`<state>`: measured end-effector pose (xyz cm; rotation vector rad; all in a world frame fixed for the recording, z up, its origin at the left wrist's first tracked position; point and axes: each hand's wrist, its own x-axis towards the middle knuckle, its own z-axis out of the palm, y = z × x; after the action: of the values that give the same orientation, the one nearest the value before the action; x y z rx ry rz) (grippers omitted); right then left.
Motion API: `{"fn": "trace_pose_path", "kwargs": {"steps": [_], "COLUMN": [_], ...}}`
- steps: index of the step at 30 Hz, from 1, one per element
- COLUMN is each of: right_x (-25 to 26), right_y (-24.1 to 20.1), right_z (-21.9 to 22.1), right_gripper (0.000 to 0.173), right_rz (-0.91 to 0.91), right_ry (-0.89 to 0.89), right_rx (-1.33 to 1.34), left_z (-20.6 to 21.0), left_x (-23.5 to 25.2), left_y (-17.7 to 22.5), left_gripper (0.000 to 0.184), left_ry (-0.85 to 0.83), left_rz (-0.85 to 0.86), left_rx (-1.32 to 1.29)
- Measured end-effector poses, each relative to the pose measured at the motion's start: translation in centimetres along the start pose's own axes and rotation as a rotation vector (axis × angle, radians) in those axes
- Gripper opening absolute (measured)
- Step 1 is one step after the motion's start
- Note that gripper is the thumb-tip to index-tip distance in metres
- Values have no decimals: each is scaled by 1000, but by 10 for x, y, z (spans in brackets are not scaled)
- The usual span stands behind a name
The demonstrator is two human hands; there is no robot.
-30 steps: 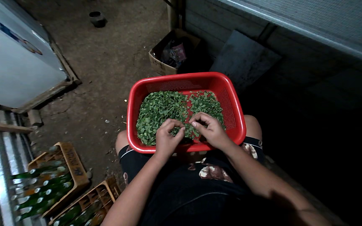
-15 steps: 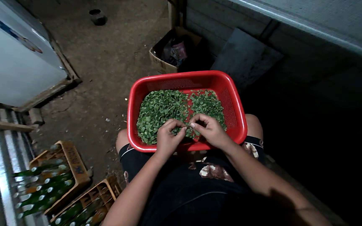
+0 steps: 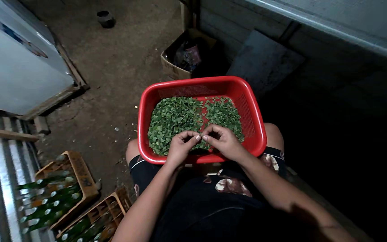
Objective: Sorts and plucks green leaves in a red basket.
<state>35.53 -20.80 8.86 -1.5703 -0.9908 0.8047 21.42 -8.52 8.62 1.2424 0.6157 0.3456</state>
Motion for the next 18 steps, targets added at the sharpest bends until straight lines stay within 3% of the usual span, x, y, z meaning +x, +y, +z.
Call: {"fn": "trace_pose_path", "kwargs": {"steps": [8,18], "right_x": [0,-2], "right_y": [0,3], "right_z": [1,4], "right_gripper": [3,6], "right_rz": [40,-19], "right_ry": [7,54], "right_rx": [282,132], "left_z": [2,1], "left_x": [-2,-1], "left_y": [3,-2], "left_gripper": [15,8], "left_ry": [-36,25], "left_rz": [-56,29], "left_rx": [-220,-152]}}
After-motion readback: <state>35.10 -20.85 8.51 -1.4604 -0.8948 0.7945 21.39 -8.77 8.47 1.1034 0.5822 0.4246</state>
